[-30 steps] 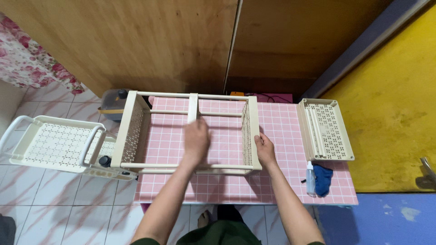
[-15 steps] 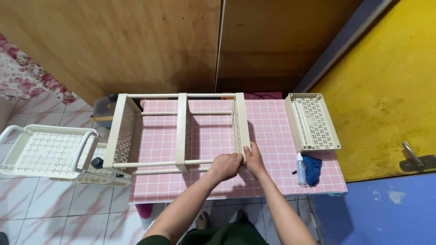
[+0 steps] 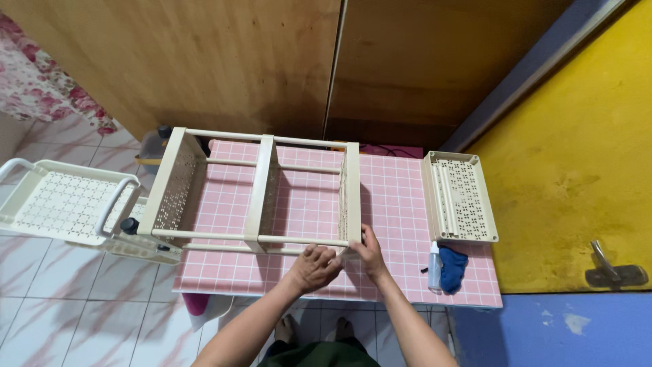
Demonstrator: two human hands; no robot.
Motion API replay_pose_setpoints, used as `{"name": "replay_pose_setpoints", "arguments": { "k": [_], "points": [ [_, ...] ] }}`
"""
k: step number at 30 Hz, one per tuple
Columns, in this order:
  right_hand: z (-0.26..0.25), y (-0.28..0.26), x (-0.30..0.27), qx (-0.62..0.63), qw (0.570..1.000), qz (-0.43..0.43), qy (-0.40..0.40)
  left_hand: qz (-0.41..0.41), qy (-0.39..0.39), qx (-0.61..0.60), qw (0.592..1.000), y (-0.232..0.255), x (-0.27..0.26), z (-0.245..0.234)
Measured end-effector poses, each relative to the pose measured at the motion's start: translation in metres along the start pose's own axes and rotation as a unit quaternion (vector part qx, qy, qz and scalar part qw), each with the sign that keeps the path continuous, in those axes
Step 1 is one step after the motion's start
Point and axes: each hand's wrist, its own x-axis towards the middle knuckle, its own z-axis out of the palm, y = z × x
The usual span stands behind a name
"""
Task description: The person disassembles a white plastic rolling shelf unit on a pink checkered table. They remove the top tray, then systematically detach and remove the horizontal support rods and side panels, placing the components into a separate tray.
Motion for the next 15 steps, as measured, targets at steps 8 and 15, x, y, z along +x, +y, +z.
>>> {"name": "replay_pose_setpoints", "arguments": {
  "k": [8, 15],
  "points": [
    [0.001, 0.028, -0.009, -0.195, 0.979, 0.063, -0.014, -0.296, -0.264, -0.148, 0.906, -0.011, -0.001, 0.057],
    [-0.002, 0.045, -0.012, -0.154, 0.988, 0.031, -0.003, -0.319, -0.333, -0.204, 0.864, -0.024, 0.010, 0.096]
  ]
}}
